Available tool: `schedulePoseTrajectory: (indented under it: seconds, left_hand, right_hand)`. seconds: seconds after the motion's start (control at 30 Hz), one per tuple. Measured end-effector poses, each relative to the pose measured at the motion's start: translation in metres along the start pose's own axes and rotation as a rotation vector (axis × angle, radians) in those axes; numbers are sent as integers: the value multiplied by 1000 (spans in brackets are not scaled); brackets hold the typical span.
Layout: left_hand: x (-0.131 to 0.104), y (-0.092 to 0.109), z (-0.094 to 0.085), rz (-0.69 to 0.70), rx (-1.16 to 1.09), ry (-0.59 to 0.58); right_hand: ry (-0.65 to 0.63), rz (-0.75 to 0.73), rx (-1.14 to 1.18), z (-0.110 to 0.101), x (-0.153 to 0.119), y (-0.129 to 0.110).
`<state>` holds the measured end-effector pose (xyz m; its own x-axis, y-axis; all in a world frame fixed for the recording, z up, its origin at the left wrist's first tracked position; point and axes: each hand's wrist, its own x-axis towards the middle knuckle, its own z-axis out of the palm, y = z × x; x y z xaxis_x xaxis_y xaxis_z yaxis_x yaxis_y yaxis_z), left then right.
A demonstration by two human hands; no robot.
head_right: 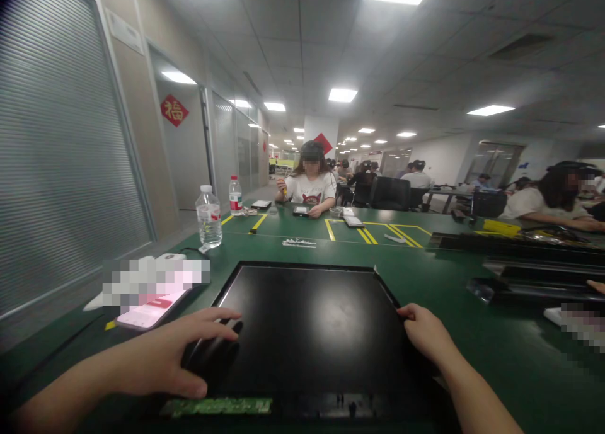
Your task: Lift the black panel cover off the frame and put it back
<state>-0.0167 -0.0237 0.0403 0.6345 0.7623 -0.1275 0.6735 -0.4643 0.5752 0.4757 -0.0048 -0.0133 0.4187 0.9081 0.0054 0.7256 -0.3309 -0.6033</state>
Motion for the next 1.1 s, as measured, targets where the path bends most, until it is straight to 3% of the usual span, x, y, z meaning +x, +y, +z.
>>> schedulePoseTrajectory:
  seconds: [0.2,0.6,1.1]
  left_hand:
    - [2,-3,2,37,14,10]
    - [1,19,3,64,64,1]
    - [3,6,9,41,54,9]
  right_hand:
    - [-1,4,-49,-2,-6,-7]
    - [39,-11,-82,-4,-12,-13]
    - [23,4,-91,-2,-11,-11]
